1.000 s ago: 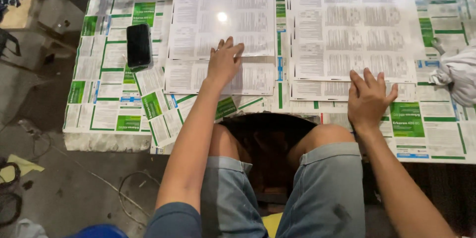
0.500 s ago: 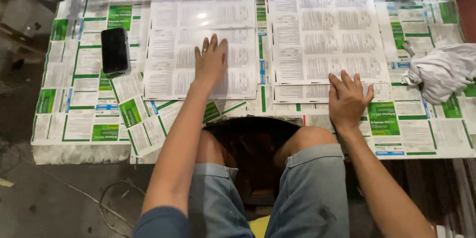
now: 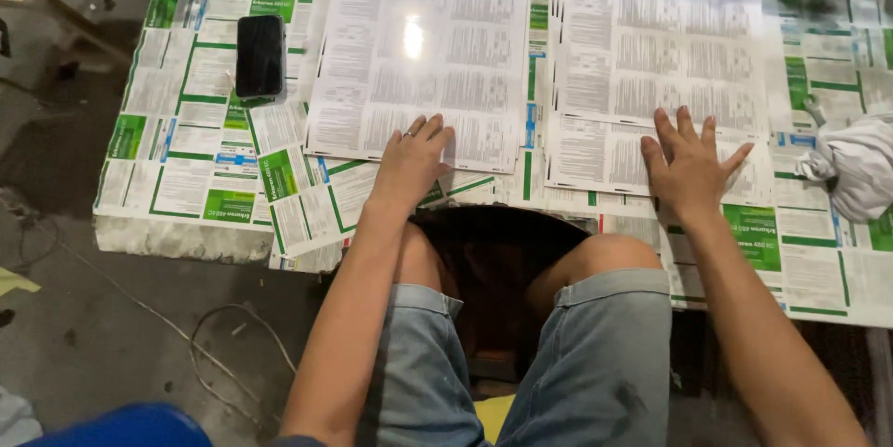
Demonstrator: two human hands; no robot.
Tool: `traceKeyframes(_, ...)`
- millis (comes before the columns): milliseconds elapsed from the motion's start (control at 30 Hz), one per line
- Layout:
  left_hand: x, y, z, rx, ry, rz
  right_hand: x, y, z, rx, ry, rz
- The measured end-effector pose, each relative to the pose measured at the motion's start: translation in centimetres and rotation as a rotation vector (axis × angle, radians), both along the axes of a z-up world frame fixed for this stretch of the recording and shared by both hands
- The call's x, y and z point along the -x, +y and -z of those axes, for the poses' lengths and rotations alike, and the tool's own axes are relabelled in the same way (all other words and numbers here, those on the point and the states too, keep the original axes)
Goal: The person sits on the floor and sorts through a large stack of printed papers on a table. They flip through the sheets, separating them into two piles by hand.
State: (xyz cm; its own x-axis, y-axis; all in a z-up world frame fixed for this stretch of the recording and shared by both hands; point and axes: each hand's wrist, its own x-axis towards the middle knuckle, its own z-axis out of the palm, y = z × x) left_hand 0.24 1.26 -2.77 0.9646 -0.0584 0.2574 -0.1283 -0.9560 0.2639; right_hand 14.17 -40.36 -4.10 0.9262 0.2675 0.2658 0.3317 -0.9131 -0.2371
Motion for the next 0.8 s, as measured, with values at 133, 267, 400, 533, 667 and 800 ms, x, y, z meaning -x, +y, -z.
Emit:
traceKeyframes(133, 0.1, 0.3, 1.1, -0.009, -0.12, 0.038, -1.2, 0.7, -1.3, -0.002, 0.02, -0.013)
traceKeyframes(267, 0.4, 0.7, 1.6, 0.029, -0.159, 0.089, -3.1, 1.1, -1.6, 0.013, 0.046, -0.029)
traceKeyframes(400, 0.3, 0.6, 1.7, 0.025, -0.24, 0.092, -6.5, 1.9, -1.8, 0.096, 0.127, -0.012)
traceKeyframes(533, 0.1, 0.3, 0.6, 0.06, -0.232, 0.103, -6.8, 1.9, -0.9, 0.17, 0.186, 0.013)
traceKeyframes(667, -0.2, 0.3, 0.5, 0.056, -0.282, 0.059, -3.1, 1.1, -1.6, 0.295, 0.185, -0.155)
traceKeyframes(800, -0.4, 0.3, 0.4, 0.13, -0.333, -0.008, 1.7, 0.7, -3.6, 0.369, 0.116, -0.353)
